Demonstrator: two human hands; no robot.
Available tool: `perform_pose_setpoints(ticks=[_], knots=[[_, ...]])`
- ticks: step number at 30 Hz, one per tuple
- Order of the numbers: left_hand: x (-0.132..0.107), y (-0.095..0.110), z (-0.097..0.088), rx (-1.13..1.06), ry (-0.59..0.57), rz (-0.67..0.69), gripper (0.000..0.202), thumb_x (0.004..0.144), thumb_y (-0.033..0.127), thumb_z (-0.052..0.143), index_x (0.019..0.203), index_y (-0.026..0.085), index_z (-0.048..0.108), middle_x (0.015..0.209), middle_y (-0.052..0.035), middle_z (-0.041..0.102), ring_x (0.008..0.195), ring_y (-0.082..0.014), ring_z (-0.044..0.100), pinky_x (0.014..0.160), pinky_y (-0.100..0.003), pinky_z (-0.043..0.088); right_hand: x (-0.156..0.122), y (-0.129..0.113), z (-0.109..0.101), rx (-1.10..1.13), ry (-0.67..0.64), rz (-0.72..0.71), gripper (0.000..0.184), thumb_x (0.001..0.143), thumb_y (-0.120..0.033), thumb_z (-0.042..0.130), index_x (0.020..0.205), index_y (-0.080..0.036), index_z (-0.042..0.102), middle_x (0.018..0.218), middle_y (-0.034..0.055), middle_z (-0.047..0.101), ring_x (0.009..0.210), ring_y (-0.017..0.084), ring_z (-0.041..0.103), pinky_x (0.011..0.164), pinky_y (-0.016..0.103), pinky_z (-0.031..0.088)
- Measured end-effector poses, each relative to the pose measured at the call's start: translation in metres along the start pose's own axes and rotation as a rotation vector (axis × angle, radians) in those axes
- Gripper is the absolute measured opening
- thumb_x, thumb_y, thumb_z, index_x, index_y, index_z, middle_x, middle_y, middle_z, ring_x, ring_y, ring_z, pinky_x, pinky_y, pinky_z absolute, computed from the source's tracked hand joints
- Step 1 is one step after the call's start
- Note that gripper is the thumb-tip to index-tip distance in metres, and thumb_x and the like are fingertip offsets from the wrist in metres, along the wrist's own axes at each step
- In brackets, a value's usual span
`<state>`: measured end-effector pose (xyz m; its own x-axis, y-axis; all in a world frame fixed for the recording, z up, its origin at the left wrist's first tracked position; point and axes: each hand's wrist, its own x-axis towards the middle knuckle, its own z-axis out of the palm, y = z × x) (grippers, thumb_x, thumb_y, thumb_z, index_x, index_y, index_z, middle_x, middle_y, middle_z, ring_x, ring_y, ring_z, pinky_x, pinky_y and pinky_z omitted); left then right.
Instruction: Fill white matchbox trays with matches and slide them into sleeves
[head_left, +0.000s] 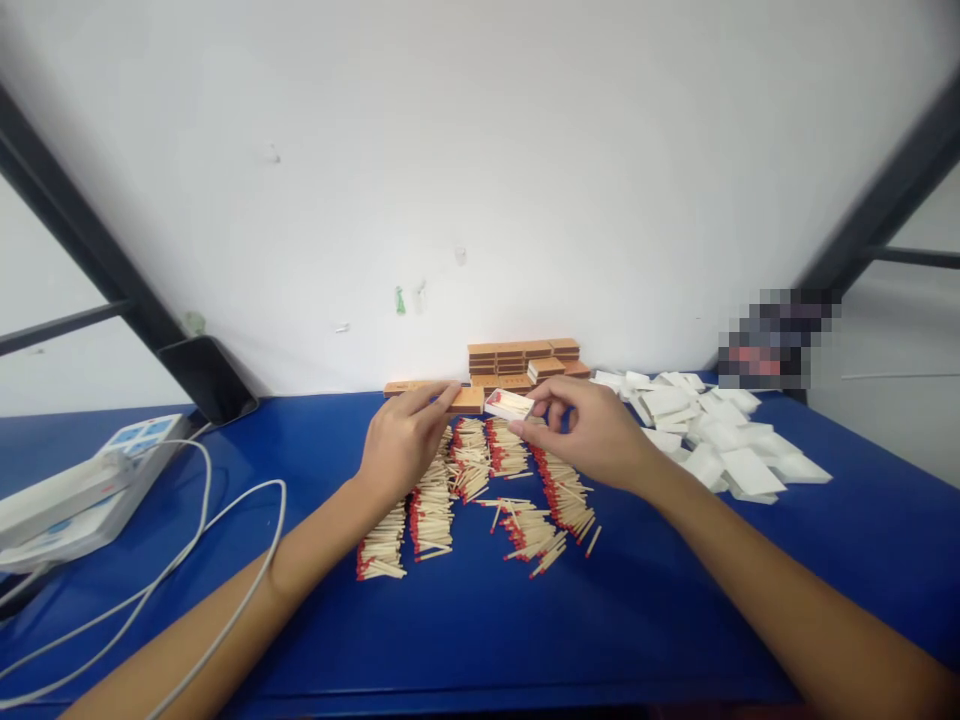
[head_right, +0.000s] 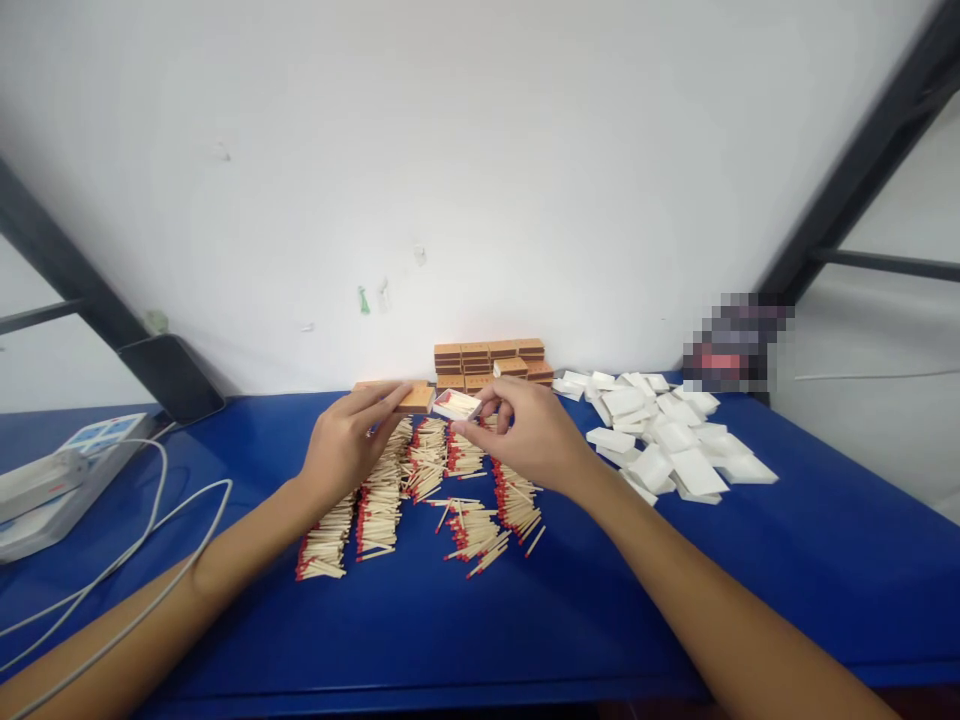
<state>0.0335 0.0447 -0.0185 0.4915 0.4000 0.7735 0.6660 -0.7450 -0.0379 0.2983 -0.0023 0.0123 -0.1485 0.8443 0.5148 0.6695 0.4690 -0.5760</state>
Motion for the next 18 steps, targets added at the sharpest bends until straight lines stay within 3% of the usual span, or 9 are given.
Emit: perform_pose_setpoints(ticks=[6,18], knots=[[-0.021,0.005,-0.012,0.01,0.036,-0.03,0.036,0.101,0.016,0.06,0.137,0.02,0.067,0.13,-0.0126,0.073,0.106,-0.0247,0.075,0.086,-0.04,0.064,-0.01,-0.01,0.016,0.023,0.07,-0.093,0.029,0.084,-0.048,0.079,0.086,-0.022,0.065,0.071,-0.0013,0.062,0.059,0.014,0.055,0.056,0.031,0.046],[-0.024,0.008,-0.021,-0.124,0.035,-0.062,0.04,0.102,0.013,0.057,0.14,0.02,0.064,0.135,-0.013,0.069,0.112,-0.0234,0.072,0.089,-0.042,0.065,-0.016,-0.016,0.021,0.0,0.047,-0.201,0.03,0.09,-0.048,0.076,0.1,-0.021,0.066,0.074,-0.0009,0.059,0.059,0.014,0.054,0.055,0.03,0.046]])
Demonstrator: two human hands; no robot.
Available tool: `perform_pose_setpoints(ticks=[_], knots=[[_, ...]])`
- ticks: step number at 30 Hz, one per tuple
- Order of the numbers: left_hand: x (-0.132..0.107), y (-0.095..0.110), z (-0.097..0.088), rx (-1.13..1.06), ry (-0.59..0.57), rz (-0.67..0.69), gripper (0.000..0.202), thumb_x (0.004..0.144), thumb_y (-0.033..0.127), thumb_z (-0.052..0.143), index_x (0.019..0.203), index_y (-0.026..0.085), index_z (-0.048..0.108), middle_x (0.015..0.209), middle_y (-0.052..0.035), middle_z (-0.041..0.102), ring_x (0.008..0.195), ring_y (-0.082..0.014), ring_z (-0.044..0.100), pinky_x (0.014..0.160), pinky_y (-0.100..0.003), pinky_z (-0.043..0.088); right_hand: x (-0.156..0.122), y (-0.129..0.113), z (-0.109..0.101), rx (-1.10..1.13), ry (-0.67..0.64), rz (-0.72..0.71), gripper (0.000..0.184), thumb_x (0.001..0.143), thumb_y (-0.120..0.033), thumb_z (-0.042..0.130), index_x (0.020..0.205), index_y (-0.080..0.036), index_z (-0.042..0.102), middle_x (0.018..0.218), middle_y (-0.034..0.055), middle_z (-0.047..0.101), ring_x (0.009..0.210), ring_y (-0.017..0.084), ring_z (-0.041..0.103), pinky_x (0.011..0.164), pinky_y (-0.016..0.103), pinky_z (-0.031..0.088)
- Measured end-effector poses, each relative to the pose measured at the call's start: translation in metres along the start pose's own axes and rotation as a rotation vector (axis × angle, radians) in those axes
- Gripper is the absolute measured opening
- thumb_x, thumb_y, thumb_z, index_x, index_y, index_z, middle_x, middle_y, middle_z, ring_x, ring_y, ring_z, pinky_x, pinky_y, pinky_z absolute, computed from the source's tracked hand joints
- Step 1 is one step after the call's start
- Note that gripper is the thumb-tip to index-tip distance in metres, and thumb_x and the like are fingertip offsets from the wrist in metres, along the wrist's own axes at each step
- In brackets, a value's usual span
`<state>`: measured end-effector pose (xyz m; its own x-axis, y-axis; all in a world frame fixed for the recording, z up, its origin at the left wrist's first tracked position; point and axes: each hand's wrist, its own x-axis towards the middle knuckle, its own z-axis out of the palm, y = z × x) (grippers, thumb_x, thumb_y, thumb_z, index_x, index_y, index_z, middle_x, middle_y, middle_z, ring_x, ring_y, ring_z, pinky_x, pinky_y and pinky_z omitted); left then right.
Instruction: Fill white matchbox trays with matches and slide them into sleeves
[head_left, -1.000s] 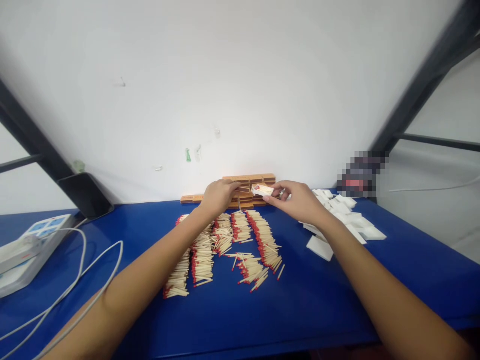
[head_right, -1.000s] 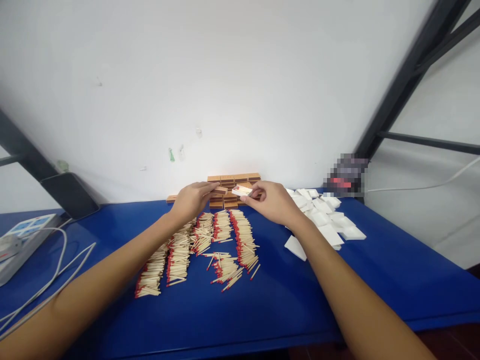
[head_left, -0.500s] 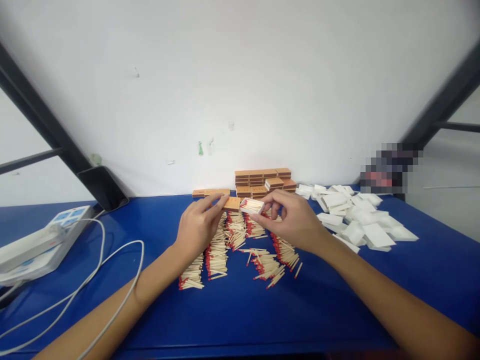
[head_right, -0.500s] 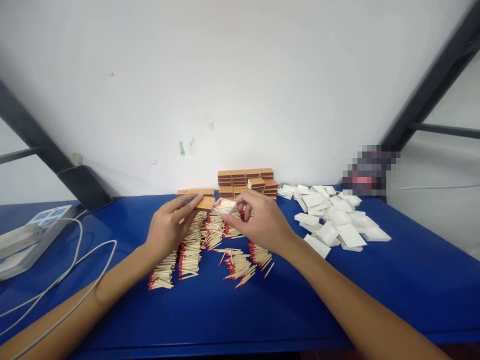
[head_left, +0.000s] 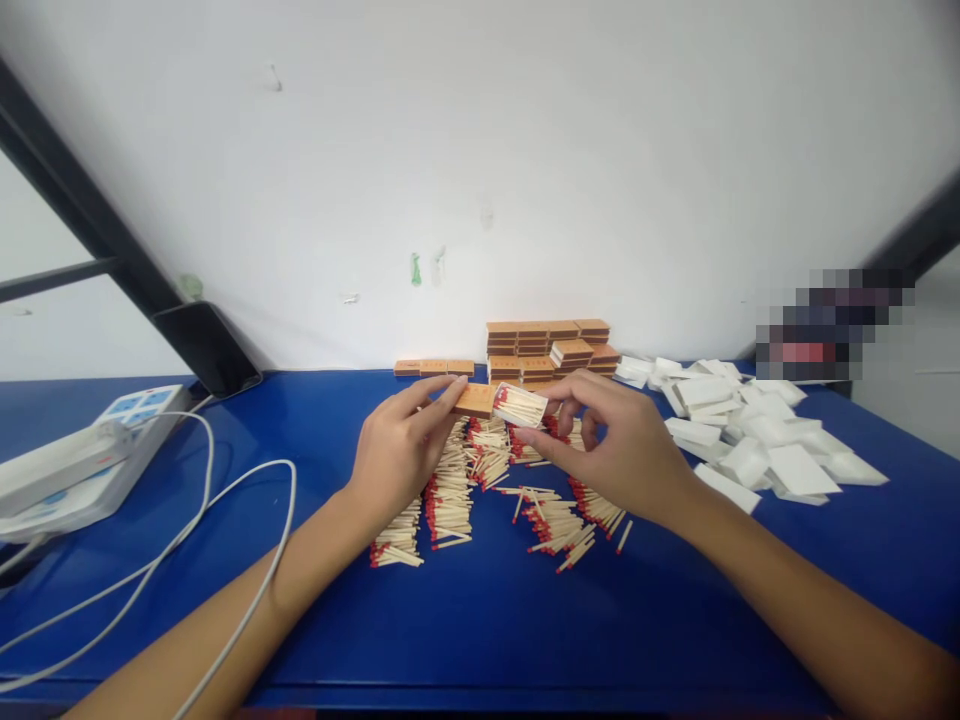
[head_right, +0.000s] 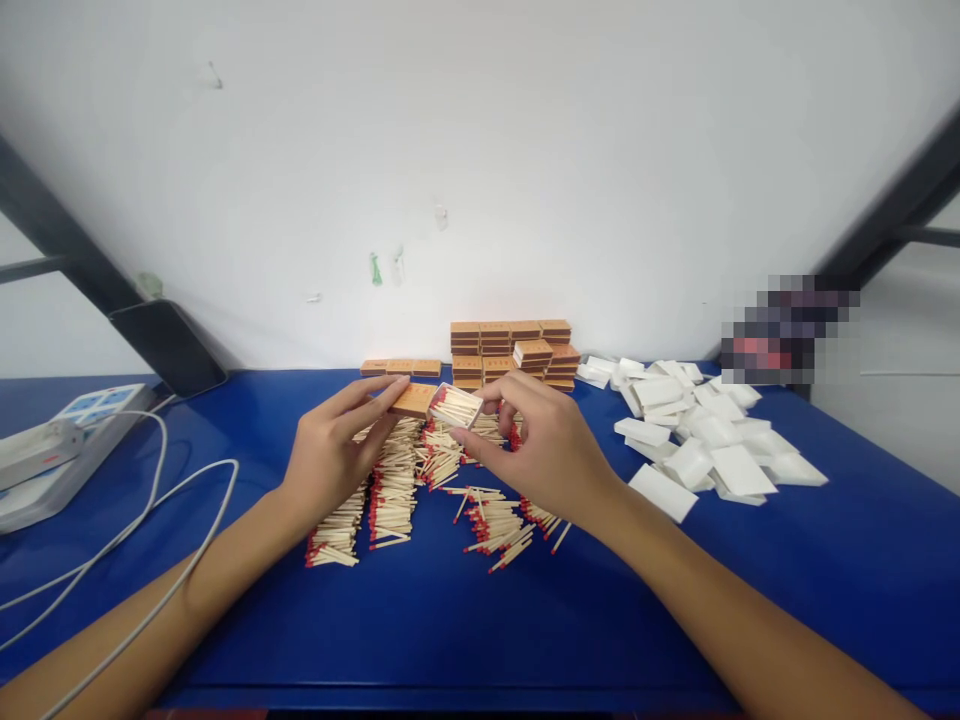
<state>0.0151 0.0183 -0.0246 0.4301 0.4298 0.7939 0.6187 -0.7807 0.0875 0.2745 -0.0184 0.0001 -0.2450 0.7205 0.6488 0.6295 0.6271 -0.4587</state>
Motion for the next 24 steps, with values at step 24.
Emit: perform_pose_setpoints(ticks=[24], knots=[[0.0038,0.0056,-0.0044,-0.273,-0.199,-0.135,0.049,0.095,0.036,0.075,0.14,0.02,0.063,0.112,-0.0099,0.07,0.094,-0.0196,0.067,0.08,-0.035,0.057,0.0033,0.0071,-0.006,0.267,-0.18,0.217,0.043,0.09,-0.048,0.075,0.123,-0.021,0.069,0.085,0.003,0.066,0.071,0.017,0.064,0.053,0.029,0.054]])
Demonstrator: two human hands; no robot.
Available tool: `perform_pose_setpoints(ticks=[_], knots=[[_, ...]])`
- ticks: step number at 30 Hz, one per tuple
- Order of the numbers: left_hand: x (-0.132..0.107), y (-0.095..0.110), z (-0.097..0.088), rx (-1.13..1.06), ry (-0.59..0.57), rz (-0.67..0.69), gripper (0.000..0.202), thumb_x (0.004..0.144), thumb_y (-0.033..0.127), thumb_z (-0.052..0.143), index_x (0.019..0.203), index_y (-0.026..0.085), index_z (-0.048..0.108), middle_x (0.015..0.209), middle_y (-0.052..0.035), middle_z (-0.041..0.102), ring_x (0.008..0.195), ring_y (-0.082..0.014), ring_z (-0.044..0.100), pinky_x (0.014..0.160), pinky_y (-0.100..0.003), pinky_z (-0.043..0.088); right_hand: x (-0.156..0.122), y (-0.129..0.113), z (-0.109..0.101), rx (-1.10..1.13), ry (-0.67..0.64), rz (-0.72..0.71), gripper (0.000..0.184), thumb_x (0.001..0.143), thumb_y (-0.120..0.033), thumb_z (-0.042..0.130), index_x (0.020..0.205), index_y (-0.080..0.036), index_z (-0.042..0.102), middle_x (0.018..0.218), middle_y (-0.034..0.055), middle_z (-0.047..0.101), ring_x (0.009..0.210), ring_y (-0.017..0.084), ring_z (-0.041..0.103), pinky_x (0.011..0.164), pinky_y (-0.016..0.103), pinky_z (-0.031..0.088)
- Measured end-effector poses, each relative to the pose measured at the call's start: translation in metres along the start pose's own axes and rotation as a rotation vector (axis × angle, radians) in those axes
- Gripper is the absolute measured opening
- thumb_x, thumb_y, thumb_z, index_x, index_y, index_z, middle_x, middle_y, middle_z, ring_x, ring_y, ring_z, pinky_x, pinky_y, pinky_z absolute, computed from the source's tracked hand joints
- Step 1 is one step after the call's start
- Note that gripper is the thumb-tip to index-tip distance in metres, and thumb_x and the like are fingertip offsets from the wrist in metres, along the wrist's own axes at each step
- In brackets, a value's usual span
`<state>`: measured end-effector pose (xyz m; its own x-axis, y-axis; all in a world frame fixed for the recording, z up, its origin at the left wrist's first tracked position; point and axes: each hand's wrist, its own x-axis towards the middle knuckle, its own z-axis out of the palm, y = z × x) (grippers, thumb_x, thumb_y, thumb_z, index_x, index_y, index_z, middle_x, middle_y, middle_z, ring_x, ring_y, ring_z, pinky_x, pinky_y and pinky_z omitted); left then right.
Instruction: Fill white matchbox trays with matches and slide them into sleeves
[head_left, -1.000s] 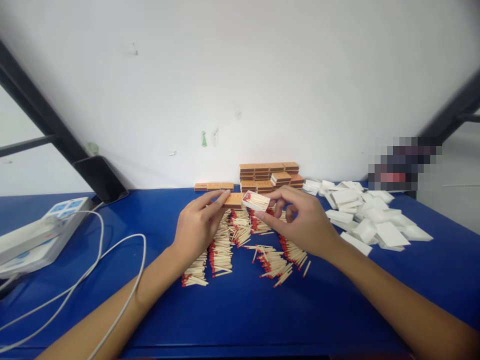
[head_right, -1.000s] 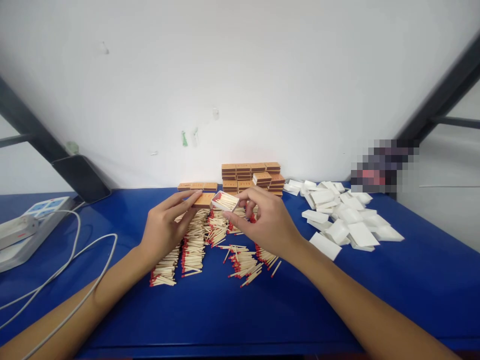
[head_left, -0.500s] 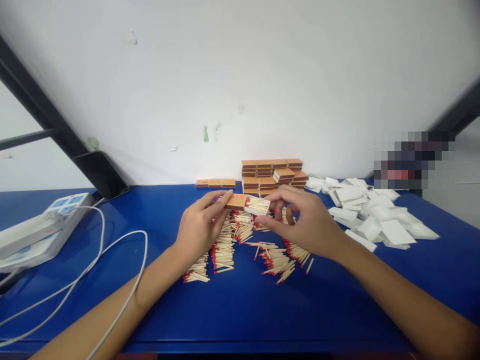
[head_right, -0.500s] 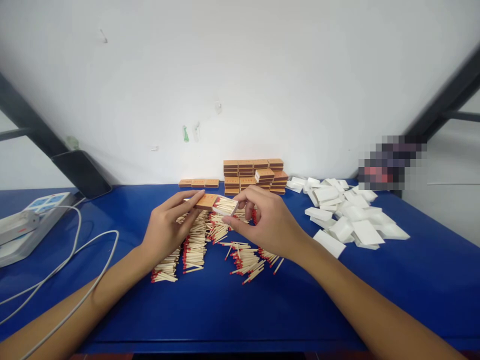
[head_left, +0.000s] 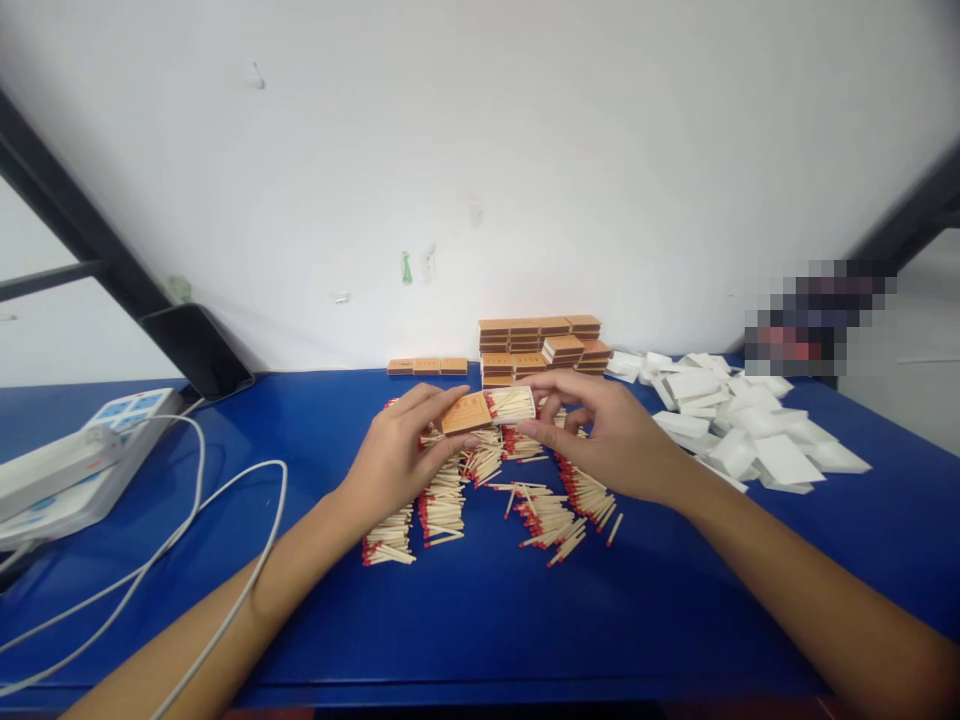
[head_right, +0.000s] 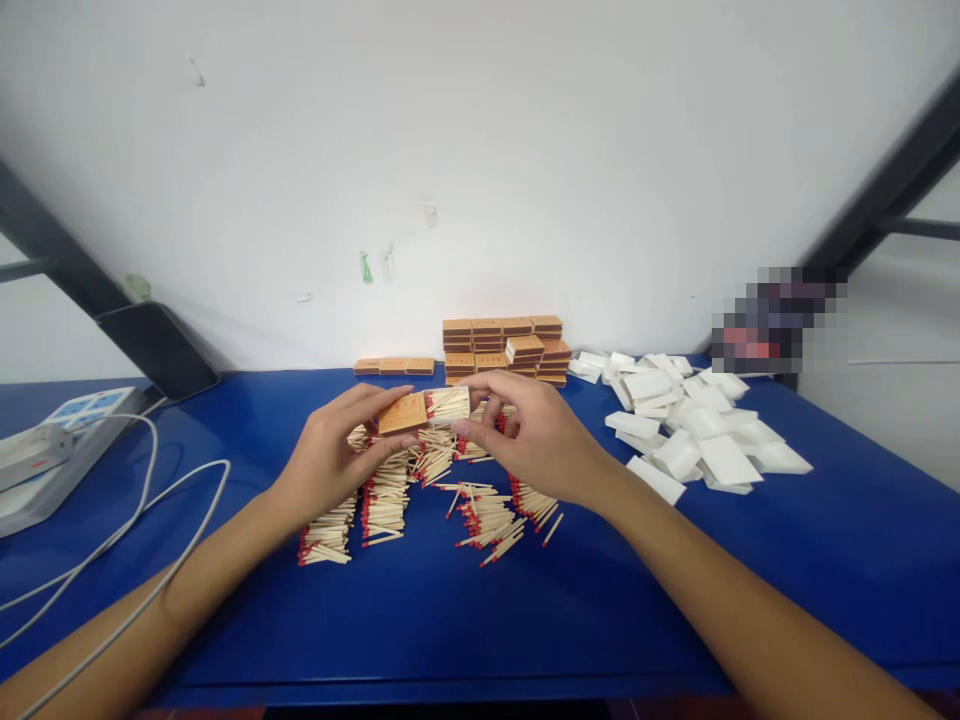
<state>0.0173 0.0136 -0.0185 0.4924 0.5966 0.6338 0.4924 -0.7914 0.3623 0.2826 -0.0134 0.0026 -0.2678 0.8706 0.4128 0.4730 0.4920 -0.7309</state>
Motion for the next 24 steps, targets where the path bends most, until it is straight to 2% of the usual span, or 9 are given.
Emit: perform_pose_setpoints(ticks=[3,6,11,16,18,21,24], knots=[[0.002,0.003,-0.001,-0.192,-0.02,-0.128,0.045,0.091,0.032,0.079,0.133,0.022,0.07,0.108,-0.009,0.073,0.088,-0.0182,0.068,0.072,-0.031,0.058,0.001,0.001,-0.002,-0.004,-0.028,0.019,0.042,0.09,-0.046,0.075,0.125,-0.023,0.069,0.081,0.0016,0.065,0.07,0.017,0.062,0.054,0.03,0.054],[0.002,0.005,0.0,-0.31,-0.025,-0.222,0.045,0.088,0.03,0.082,0.131,0.024,0.072,0.107,-0.0094,0.074,0.09,-0.0195,0.07,0.073,-0.031,0.06,0.0,0.003,-0.004,0.005,-0.067,0.015,0.039,0.091,-0.045,0.074,0.124,-0.024,0.07,0.079,0.0006,0.064,0.069,0.017,0.062,0.054,0.03,0.053],[0.001,0.007,0.002,-0.332,-0.043,-0.214,0.048,0.085,0.029,0.084,0.132,0.025,0.072,0.115,-0.0093,0.075,0.094,-0.0202,0.071,0.073,-0.03,0.06,-0.001,0.001,-0.001,-0.028,-0.076,-0.027,0.039,0.089,-0.051,0.076,0.117,-0.024,0.073,0.077,-0.0004,0.064,0.063,0.014,0.058,0.052,0.028,0.05],[0.0,0.008,0.004,-0.306,-0.054,-0.252,0.054,0.083,0.032,0.087,0.134,0.025,0.071,0.117,-0.0095,0.076,0.095,-0.0212,0.072,0.069,-0.028,0.059,-0.001,-0.001,0.002,-0.041,-0.068,-0.037,0.037,0.091,-0.046,0.074,0.12,-0.023,0.073,0.082,0.0013,0.066,0.065,0.014,0.058,0.052,0.027,0.048],[0.0,0.01,0.004,-0.32,-0.047,-0.25,0.053,0.083,0.035,0.086,0.133,0.024,0.071,0.118,-0.0097,0.076,0.092,-0.0207,0.072,0.066,-0.027,0.058,-0.001,-0.001,0.002,-0.035,-0.068,-0.031,0.045,0.092,-0.045,0.073,0.131,-0.024,0.067,0.088,0.0029,0.067,0.067,0.015,0.06,0.053,0.027,0.05],[0.0,0.013,0.005,-0.336,-0.035,-0.23,0.047,0.086,0.036,0.084,0.13,0.023,0.073,0.118,-0.0096,0.077,0.09,-0.0196,0.072,0.066,-0.027,0.059,-0.002,-0.002,0.001,-0.032,-0.072,-0.062,0.053,0.094,-0.045,0.071,0.143,-0.029,0.059,0.111,0.0074,0.067,0.076,0.015,0.064,0.057,0.028,0.055],[0.0,0.015,0.005,-0.333,-0.028,-0.216,0.044,0.087,0.034,0.083,0.128,0.023,0.074,0.117,-0.009,0.077,0.086,-0.0176,0.072,0.066,-0.026,0.059,-0.003,-0.004,0.0,-0.044,-0.094,-0.136,0.034,0.098,-0.043,0.067,0.129,-0.03,0.067,0.124,0.0087,0.064,0.084,0.016,0.065,0.06,0.028,0.058]])
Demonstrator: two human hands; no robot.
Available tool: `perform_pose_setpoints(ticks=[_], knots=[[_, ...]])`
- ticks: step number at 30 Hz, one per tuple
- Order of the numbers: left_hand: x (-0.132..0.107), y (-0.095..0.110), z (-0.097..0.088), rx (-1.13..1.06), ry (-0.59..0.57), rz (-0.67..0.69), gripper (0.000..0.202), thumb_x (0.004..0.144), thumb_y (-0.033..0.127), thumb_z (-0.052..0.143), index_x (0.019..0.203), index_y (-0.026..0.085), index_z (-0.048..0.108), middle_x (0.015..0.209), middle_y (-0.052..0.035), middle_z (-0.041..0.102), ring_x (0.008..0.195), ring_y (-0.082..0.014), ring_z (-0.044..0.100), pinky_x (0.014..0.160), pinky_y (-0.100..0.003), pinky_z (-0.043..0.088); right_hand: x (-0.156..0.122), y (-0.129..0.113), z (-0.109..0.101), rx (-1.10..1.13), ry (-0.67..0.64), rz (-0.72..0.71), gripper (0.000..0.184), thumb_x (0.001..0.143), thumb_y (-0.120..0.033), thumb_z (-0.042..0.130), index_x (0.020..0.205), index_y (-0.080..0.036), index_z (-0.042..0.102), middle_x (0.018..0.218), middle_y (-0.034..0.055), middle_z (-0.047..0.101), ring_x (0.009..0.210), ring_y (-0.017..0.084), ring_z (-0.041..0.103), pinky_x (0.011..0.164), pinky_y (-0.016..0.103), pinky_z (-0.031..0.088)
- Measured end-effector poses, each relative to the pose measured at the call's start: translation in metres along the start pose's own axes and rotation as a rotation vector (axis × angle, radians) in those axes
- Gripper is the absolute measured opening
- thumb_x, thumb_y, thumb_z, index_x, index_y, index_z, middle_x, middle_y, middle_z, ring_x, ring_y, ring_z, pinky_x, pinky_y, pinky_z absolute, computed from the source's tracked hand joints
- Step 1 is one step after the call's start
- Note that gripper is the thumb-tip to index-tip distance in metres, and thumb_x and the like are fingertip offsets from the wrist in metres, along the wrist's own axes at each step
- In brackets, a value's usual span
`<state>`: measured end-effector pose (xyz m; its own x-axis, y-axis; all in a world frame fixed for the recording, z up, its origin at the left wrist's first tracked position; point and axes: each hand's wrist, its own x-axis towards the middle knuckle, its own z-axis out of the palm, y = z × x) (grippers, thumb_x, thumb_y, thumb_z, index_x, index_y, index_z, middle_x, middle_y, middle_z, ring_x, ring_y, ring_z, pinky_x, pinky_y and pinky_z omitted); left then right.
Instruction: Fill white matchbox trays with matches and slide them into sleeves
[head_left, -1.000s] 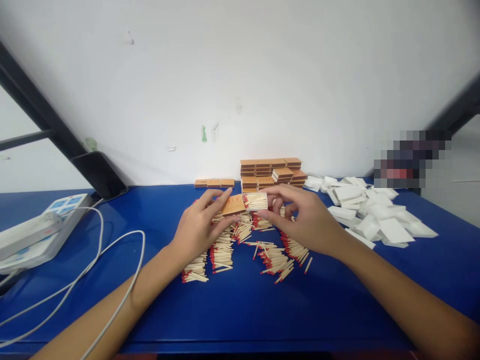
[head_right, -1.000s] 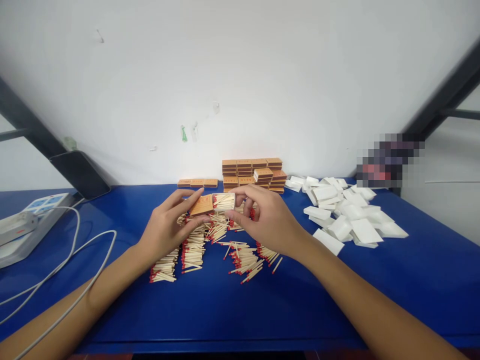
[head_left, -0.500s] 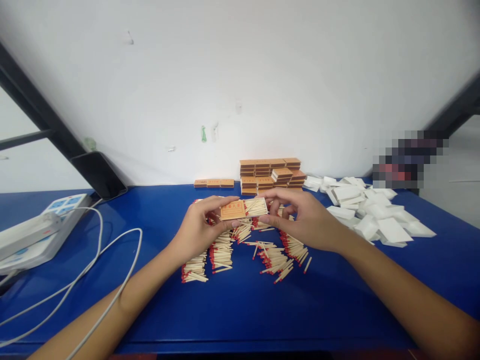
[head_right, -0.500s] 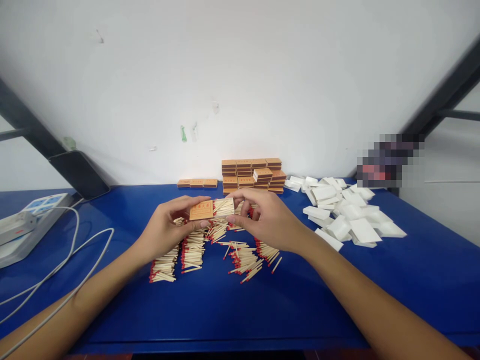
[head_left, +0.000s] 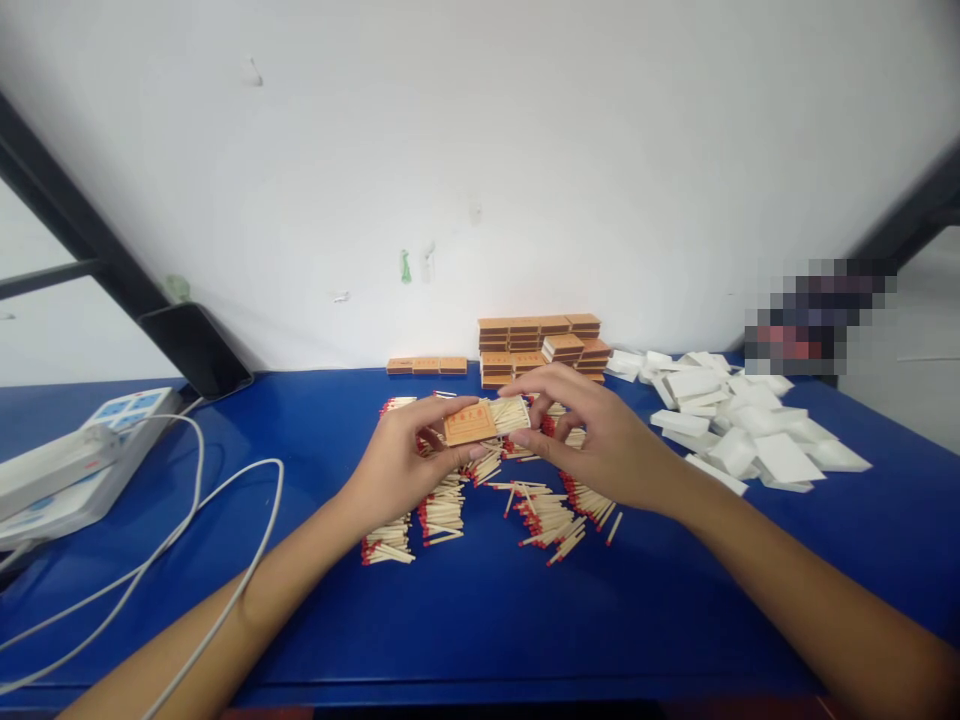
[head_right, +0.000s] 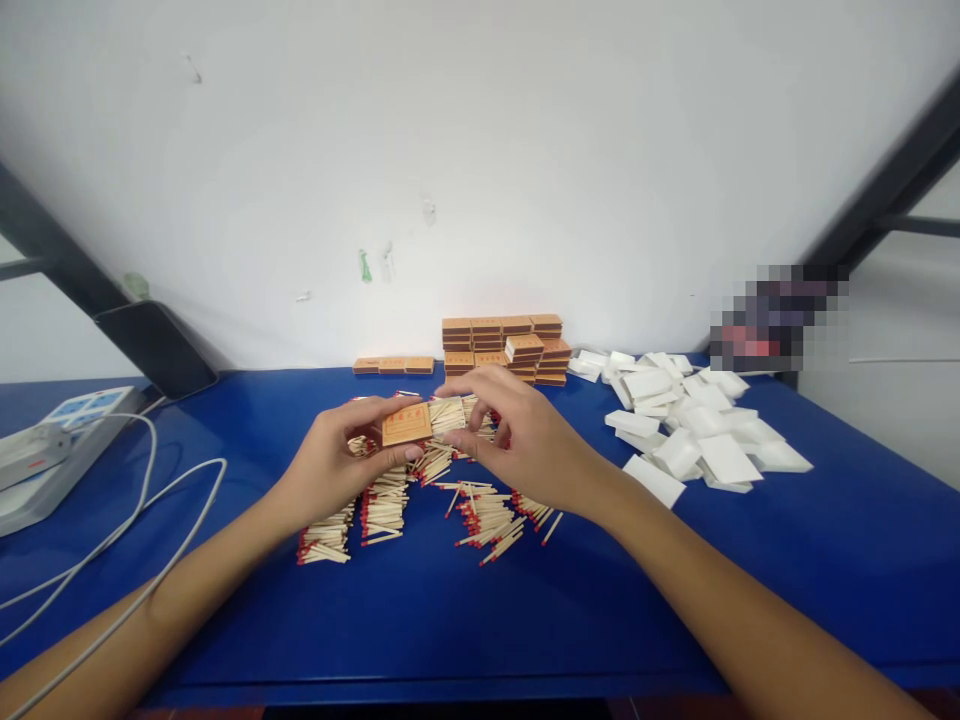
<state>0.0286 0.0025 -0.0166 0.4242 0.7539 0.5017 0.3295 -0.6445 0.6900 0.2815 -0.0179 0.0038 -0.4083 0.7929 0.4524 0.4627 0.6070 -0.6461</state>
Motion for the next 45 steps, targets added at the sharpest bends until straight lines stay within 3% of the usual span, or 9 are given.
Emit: perform_pose_setpoints(ticks=[3,18,26,29,33,37,41,43,45], knots=[[0.0,0.001,0.001,0.013,0.002,-0.005,0.044,0.086,0.035,0.083,0.127,0.022,0.074,0.111,-0.0087,0.078,0.078,-0.0156,0.069,0.062,-0.025,0.057,0.0,-0.001,0.0,-0.016,-0.009,-0.023,0.021,0.099,-0.041,0.066,0.114,-0.028,0.071,0.121,0.0081,0.065,0.082,0.016,0.064,0.061,0.028,0.058],[-0.002,-0.001,0.003,0.04,0.0,-0.031,0.048,0.086,0.037,0.083,0.13,0.021,0.073,0.103,-0.0084,0.079,0.071,-0.0147,0.066,0.06,-0.026,0.054,0.001,0.003,0.002,-0.008,0.004,0.002,0.019,0.095,-0.042,0.072,0.101,-0.024,0.069,0.116,0.0069,0.067,0.084,0.016,0.064,0.063,0.029,0.057],[-0.001,0.002,0.003,-0.056,-0.025,-0.093,0.049,0.084,0.035,0.084,0.13,0.021,0.073,0.106,-0.0098,0.079,0.07,-0.0158,0.068,0.057,-0.026,0.055,0.001,-0.001,0.004,0.128,0.047,0.145,0.034,0.087,-0.039,0.08,0.115,-0.024,0.068,0.098,0.0048,0.07,0.076,0.017,0.066,0.062,0.031,0.06],[-0.001,0.006,0.003,-0.066,-0.058,-0.136,0.051,0.083,0.035,0.084,0.13,0.022,0.073,0.091,-0.0059,0.079,0.062,-0.0132,0.062,0.053,-0.024,0.05,0.001,-0.001,0.012,0.227,0.063,0.154,0.039,0.084,-0.042,0.084,0.114,-0.024,0.068,0.097,0.0043,0.071,0.078,0.017,0.068,0.065,0.032,0.062],[-0.001,0.006,0.003,-0.031,-0.032,-0.196,0.053,0.081,0.042,0.085,0.129,0.021,0.075,0.07,-0.0015,0.073,0.054,-0.0114,0.055,0.048,-0.022,0.044,-0.001,0.0,0.029,0.272,0.136,0.141,0.054,0.084,-0.046,0.083,0.131,-0.026,0.064,0.127,0.0104,0.07,0.102,0.023,0.071,0.085,0.039,0.065],[0.0,0.005,0.005,0.05,0.128,-0.159,0.051,0.078,0.044,0.088,0.124,0.023,0.077,0.085,-0.0041,0.078,0.063,-0.0138,0.062,0.059,-0.027,0.054,-0.01,-0.01,0.047,0.35,0.341,0.22,0.08,0.098,-0.059,0.062,0.165,-0.032,0.028,0.167,0.0163,0.037,0.143,0.032,0.052,0.111,0.053,0.053],[-0.001,0.008,0.011,0.008,0.177,-0.137,0.044,0.08,0.044,0.086,0.118,0.022,0.08,0.103,-0.0071,0.08,0.072,-0.0169,0.068,0.066,-0.031,0.058,-0.023,-0.025,0.059,0.365,-0.023,0.366,0.084,0.103,-0.067,0.043,0.17,-0.03,0.009,0.175,0.0103,0.019,0.161,0.032,0.017,0.128,0.06,0.028],[-0.002,0.009,0.013,-0.009,0.175,-0.161,0.047,0.079,0.046,0.087,0.119,0.022,0.08,0.102,-0.0078,0.08,0.071,-0.0174,0.068,0.065,-0.031,0.057,-0.025,-0.026,0.059,0.379,-0.055,0.38,0.085,0.103,-0.069,0.042,0.17,-0.029,0.009,0.176,0.0086,0.018,0.162,0.031,0.014,0.129,0.059,0.026],[-0.004,0.009,0.014,0.009,0.165,-0.191,0.051,0.077,0.047,0.088,0.121,0.022,0.079,0.099,-0.0076,0.081,0.07,-0.0171,0.067,0.063,-0.03,0.055,-0.021,-0.022,0.058,0.424,0.048,0.351,0.079,0.104,-0.068,0.042,0.169,-0.029,0.02,0.173,0.0101,0.028,0.159,0.032,0.027,0.126,0.058,0.033]])
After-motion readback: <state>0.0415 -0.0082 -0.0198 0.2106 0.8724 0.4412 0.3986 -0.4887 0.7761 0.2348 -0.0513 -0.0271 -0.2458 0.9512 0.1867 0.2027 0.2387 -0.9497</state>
